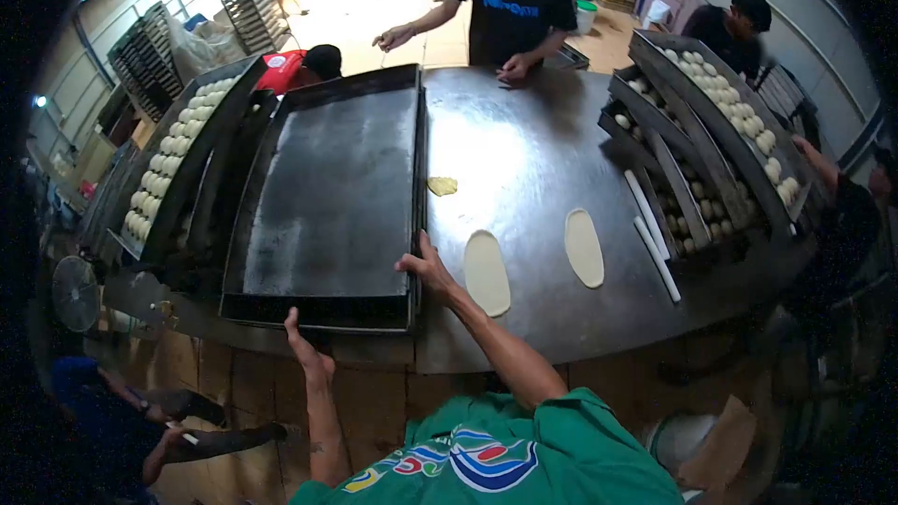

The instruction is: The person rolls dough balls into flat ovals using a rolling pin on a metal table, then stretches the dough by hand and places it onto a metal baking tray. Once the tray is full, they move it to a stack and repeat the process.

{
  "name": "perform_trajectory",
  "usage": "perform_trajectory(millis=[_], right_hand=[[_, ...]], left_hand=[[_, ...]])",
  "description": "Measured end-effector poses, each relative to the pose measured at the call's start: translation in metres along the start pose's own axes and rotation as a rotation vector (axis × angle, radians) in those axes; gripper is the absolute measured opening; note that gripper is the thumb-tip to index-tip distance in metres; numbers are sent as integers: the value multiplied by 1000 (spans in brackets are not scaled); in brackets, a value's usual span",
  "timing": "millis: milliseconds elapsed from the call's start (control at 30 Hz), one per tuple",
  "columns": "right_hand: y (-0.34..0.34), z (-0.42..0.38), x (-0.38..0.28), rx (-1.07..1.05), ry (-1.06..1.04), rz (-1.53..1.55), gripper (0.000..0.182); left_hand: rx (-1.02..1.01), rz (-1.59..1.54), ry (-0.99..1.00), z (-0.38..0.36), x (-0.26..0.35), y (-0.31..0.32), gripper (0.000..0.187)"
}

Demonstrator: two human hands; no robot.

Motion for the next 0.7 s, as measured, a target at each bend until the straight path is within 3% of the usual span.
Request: perform_trajectory(millis=[67, 100, 133, 167, 233, 267, 333, 367, 433, 467, 500, 533, 600, 633, 667, 700], right_hand=[[-9, 5, 14, 10, 28, -46, 101], [-17, 13, 27, 69, -36, -104, 99], [-24, 15, 32, 127, -100, -167, 97], [-26, 7, 29, 125, -34, -217, 95], [-36, -16, 22, 90, -17, -113, 93], [-43, -22, 19, 33, -14, -10, 90], [-98, -30, 37, 227, -188, -115, 62], [-122, -42, 32, 257, -218, -272, 50], [-177, -66, 36, 444, -151, -345, 42], [-206, -78, 44, 498, -108, -360, 38], [-220, -95, 45, 540, 39, -128, 32], [-239, -105, 53, 566, 19, -137, 29], [-265, -115, 77, 596, -26, -136, 29], [-273, -119, 85, 602, -62, -126, 32], [-277, -120, 92, 616, -111, -75, 26], [-273, -124, 88, 640, -87, -87, 22]], left_hand=[[-61, -76, 85, -19, -10, 11, 56], [-111, -43, 13, -27, -23, 10, 71], [-62, 34, 90, -41, -41, 9, 66], [-13, 108, 168, -52, -65, 3, 62], [-424, 989, 301, -66, -135, -24, 45], [-428, 985, 297, -75, -137, -3, 45], [-561, 853, 54, -108, -145, 55, 43], [-494, 839, 43, -100, -153, 49, 50], [-249, 54, 374, -71, -157, 22, 54], [-308, -172, 255, -65, -149, 23, 55], [-376, -397, 139, -73, -106, 62, 56], [-375, -402, 160, -63, -104, 70, 56], [100, -40, 326, -45, -103, 60, 54], [133, 102, 261, -35, -104, 61, 54], [-124, -141, -53, -26, -102, 85, 53], [-36, -49, -14, -30, -87, 101, 53]])
Point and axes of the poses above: each hand's wrist, its own z-axis towards the middle knuckle, its own y-axis out of the palm, x = y × z, the point moved 6 cm from there along z, towards the middle knuckle, and after that the axes turned 3 degrees about -x, right-handed, at the moved point
